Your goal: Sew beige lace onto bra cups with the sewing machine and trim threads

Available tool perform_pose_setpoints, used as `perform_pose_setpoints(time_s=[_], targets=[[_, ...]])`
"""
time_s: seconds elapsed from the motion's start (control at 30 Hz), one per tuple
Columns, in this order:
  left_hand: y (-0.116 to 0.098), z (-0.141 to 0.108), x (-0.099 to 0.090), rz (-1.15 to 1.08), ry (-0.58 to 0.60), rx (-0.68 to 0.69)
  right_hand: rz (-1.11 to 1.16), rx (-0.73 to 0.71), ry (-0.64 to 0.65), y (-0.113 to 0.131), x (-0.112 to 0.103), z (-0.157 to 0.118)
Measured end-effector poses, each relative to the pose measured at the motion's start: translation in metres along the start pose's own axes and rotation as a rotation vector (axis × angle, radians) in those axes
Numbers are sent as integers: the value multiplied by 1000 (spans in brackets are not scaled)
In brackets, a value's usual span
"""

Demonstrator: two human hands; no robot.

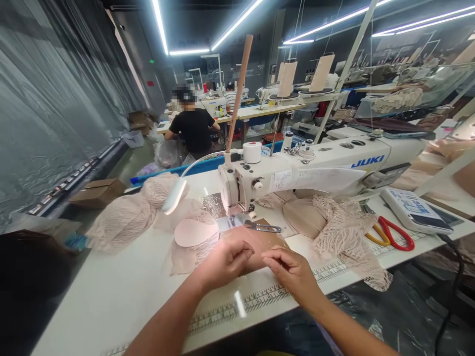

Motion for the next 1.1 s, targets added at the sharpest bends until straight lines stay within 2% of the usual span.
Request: perform_pose_setpoints(time_s=[0.07, 0.13, 0.23, 0.33, 0.43, 0.57, 0.77, 1.0, 1.1], targets=[[7, 4, -1, -18, -64, -30, 8, 85, -73, -6, -3, -12], [10, 7, 3, -33, -84, -34, -37, 85, -16, 0, 2, -17], [12, 11, 8, -63, -101, -31, -106, 6, 98, 13, 8, -15], [11, 15, 18, -56, -17, -28, -113, -24, 75, 15, -1, -7], [14, 16, 25, -31, 58, -73, -102, 8, 11, 4, -13, 5], [21, 15, 21, -102, 34, -141, -133, -23, -47, -1, -20, 22], [33, 15, 20, -181, 28, -184, -325, -4, 28, -10, -15, 32], [41, 17, 23, -194, 50, -197, -178, -56, -79, 2, -14, 37], [32, 18, 24, -257, 85, -135, -8, -71, -2, 8, 3, 41]])
Point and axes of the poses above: each hand's wrist, its own z-axis towards the middle knuckle, its own x-axis out of the palm, y = z × x, the point moved 10 cm from there along z, towards the middle knuckle, and after that the axes turned 12 degrees about -x, right-handed, at the moved point
